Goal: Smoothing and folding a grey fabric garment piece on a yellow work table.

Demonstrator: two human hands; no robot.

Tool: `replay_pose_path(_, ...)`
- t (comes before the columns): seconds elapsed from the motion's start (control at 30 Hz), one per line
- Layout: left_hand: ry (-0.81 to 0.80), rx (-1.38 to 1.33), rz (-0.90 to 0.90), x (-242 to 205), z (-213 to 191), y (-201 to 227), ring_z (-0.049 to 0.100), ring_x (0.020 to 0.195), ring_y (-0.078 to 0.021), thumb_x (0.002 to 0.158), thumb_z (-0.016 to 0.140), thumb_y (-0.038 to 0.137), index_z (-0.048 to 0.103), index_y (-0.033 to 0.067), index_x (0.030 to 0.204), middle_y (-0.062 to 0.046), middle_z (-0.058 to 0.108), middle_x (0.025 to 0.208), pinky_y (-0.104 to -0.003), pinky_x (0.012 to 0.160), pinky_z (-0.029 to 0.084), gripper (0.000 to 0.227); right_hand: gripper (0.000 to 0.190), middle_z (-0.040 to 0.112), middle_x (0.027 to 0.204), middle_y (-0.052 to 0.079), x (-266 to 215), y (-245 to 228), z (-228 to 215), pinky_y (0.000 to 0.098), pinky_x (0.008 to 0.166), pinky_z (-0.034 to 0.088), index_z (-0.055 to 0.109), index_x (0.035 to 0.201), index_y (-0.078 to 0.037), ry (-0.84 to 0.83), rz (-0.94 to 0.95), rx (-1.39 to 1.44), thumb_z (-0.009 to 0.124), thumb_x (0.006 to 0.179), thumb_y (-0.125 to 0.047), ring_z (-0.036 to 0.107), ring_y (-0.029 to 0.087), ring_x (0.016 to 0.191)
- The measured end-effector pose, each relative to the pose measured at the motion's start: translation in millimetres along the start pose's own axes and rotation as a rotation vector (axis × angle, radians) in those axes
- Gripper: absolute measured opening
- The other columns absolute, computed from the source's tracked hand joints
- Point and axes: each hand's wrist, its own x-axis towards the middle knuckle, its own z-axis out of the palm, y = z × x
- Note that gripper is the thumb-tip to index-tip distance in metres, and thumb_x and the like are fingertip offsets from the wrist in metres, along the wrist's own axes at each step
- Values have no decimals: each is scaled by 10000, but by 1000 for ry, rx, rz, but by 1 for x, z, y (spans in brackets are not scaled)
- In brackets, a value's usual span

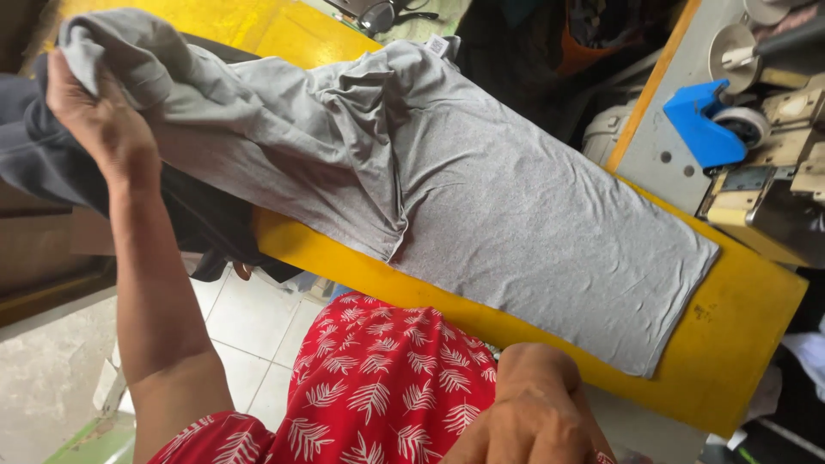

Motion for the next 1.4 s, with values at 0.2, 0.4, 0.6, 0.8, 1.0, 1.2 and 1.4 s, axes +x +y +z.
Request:
replay_pose_path(0.2,27,-104,-256,2,-48,78,320,823,-96,1201,593,20,452,94,909,26,403,861,-316,723,282,333,437,678,846,171,11,-2,3,447,666,585,645,833,30,582,122,-171,530,1118,-281,659,317,739)
replay_pose_path(0.4,-193,-228,-286,-23,-16,167,562,932,-109,1166,585,195,640,44,1172,-34,645,1067,-259,792,482,161,291,610,1283,104,1,63,-76,308,899,634,558,1293,-27,792,625,-541,604,1006,-58,671,185,1070)
replay_pose_path(0.6,-399,-437,-363,-38,11,181,612,963,-136,1051,446,174,634,88,1067,-40,676,1060,-283,810,529,207,1084,451,1543,232,25,129,-135,471,980,652,302,1506,-62,663,819,-743,741,722,-669,699,412,1204)
replay_pose_path(0.8,-417,-68,-475,-40,-9,185,578,869,-85,1049,450,120,672,91,1017,2,734,980,-298,679,452,226,254,786,922,48,29,136,-179,164,488,571,665,1135,-89,874,758,-870,525,995,70,696,97,683)
replay_pose_path(1.0,-356,61,-426,-54,-7,147,615,783,-234,1031,433,163,679,98,966,-163,683,804,-462,800,507,263,425,738,930,244,64,132,-168,485,662,702,637,1069,-74,1001,989,-416,559,921,-465,778,332,722)
replay_pose_path(1.2,-583,157,-422,-65,5,159,582,551,-217,1113,430,379,649,68,1032,-101,686,773,-409,507,427,389,479,719,1138,119,75,141,-182,379,1052,526,671,1202,-44,818,923,-585,718,843,-358,675,246,1107)
replay_pose_path(1.4,-1161,229,-194,-67,-1,148,623,650,-294,1086,460,333,622,102,1022,-110,675,785,-468,614,455,289,129,660,967,118,61,126,-211,334,826,679,613,972,-31,790,661,-572,548,976,81,683,232,882)
